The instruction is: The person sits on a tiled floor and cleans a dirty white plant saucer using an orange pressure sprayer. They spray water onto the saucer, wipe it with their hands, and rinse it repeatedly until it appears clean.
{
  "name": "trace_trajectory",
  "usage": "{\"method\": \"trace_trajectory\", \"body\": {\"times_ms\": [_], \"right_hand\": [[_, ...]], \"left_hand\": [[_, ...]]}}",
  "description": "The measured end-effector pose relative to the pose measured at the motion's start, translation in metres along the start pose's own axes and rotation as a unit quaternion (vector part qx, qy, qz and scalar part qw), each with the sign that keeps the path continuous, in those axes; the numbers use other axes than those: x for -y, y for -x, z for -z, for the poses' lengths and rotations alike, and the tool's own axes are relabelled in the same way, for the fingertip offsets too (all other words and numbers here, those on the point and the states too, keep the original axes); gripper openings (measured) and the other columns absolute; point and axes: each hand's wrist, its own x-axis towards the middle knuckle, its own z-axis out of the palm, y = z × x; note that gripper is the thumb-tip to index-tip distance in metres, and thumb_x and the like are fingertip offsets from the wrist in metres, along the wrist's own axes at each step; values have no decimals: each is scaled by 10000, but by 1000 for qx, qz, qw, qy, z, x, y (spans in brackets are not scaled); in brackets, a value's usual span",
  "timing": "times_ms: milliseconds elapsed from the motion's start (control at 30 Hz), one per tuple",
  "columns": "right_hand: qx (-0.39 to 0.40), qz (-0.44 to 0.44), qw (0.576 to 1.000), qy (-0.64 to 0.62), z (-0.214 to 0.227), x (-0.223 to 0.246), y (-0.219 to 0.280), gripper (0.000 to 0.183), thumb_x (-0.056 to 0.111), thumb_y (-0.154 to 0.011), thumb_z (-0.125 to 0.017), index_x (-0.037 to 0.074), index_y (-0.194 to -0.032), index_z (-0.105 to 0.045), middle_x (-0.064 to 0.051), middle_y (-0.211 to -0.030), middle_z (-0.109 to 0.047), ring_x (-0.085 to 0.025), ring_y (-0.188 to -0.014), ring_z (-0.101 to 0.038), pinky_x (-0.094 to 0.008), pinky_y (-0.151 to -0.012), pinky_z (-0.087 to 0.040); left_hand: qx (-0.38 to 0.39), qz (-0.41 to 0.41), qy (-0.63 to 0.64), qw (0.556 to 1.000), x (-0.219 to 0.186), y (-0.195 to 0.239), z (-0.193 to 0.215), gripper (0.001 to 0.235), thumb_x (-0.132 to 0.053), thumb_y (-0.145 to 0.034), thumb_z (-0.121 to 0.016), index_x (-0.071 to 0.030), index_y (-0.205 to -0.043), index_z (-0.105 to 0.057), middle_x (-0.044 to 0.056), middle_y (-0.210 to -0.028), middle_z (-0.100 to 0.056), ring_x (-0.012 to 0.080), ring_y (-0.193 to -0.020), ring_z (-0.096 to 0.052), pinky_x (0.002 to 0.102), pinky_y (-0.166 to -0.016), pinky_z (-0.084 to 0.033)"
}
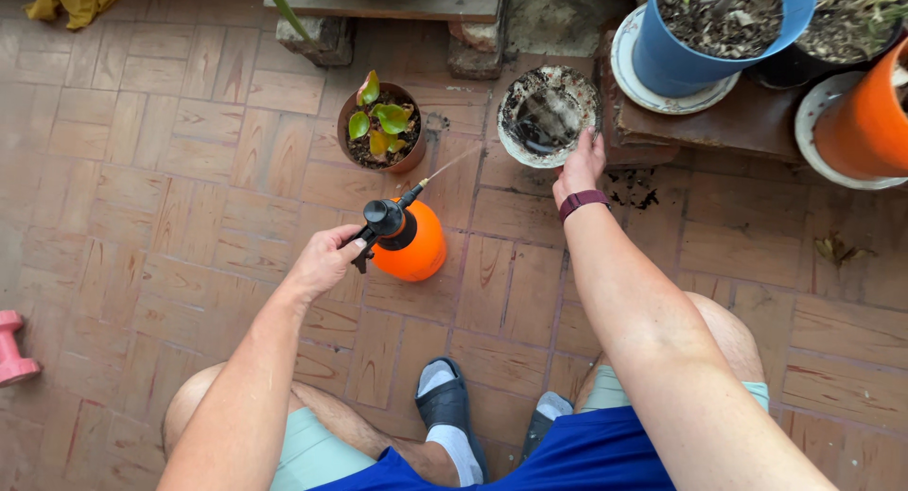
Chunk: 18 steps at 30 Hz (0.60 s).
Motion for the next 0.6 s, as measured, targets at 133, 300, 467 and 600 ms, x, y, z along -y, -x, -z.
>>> {"method": "trace_trajectory", "body": {"times_ms": [133,300,467,600], "right_hand": [[3,-2,1000,-21,11,-14,-38,367,432,-1021,-683,260,-1339,-620,-130,-1378,-623,-283,-1195,-645,-499,-952,-605],[16,-22,999,-36,-15,19,-5,344,450,-1001,-673,264,-1289,-645,-137,-1309,-669,-298,-1136,-690,-498,-900,-636],[15,-32,999,-30,-29,47,45,306,439,-997,-656,257,-1242,-667,-129,-1257,-700,-285,-1081,-717,-486,-857,-657],[5,7,1000,-15,-28,52,56,389,404,-1022,-671,197,-1347,-626,-143,-1397,-618,-289,-1268,-603,-498,-1071,-512]], "left_hand": [[-24,5,6,1000,8,-8,10,184,4,-927,-614,1,-1061,-742,100,-776,-677,147,-679,-631,286,-576,-563],[-27,1,13,1000,-2,-10,30,196,9,-927,-613,11,-1080,-735,96,-807,-674,142,-702,-620,285,-596,-559],[-12,-13,37,999,5,-13,42,209,17,-938,-610,6,-1104,-736,116,-860,-690,163,-793,-630,325,-726,-571],[-32,-19,94,995,20,-8,52,255,-4,-957,-604,-1,-1191,-705,123,-1008,-716,176,-961,-665,323,-939,-531]]}}
